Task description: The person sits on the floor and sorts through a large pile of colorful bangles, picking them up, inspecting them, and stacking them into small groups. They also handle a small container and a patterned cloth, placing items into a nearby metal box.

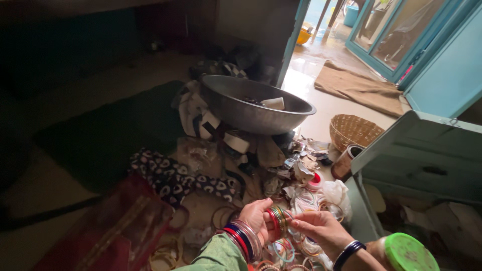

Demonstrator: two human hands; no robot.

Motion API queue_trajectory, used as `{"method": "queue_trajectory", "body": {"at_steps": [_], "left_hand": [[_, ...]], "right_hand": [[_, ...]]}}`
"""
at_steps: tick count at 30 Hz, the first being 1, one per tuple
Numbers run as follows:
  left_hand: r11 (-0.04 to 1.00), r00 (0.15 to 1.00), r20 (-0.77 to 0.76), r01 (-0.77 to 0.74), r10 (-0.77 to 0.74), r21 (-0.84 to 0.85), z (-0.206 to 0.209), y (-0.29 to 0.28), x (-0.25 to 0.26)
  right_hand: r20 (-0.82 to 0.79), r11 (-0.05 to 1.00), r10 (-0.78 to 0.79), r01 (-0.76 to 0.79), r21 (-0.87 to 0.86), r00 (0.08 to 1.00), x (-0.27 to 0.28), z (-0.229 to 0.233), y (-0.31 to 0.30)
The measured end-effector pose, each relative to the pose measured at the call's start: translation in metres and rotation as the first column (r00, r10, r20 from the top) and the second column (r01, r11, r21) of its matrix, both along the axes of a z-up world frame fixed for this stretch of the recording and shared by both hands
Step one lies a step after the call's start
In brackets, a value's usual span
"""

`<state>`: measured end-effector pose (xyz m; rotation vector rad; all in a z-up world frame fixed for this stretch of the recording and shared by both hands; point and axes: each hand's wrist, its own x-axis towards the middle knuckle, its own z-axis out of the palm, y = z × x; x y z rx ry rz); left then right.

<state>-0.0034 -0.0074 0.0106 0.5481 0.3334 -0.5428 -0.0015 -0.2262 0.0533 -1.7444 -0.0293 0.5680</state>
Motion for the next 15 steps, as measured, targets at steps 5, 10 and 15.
{"method": "queue_trajectory", "body": {"at_steps": [5, 10, 15], "left_hand": [[1.0, 1.0, -0.024, 0.008, -0.008, 0.025, 0.009, -0.004, -0.004], [1.0, 1.0, -0.018, 0.025, -0.025, 0.0, 0.027, -0.002, -0.013], [0.972, 0.997, 0.017, -0.078, 0.076, 0.22, 0.033, 0.006, -0.026]], "right_hand": [[0.019, 1.0, 0.02, -0.02, -0.01, 1.0, -0.007, 0.011, -0.009], [-0.061, 0.996, -0.034, 0.039, 0.084, 0.998, -0.011, 0.022, -0.011], [-0.069, 0.972, -0.184, 0.192, 0.137, 0.98, -0.01, 0.021, -0.021]]}}
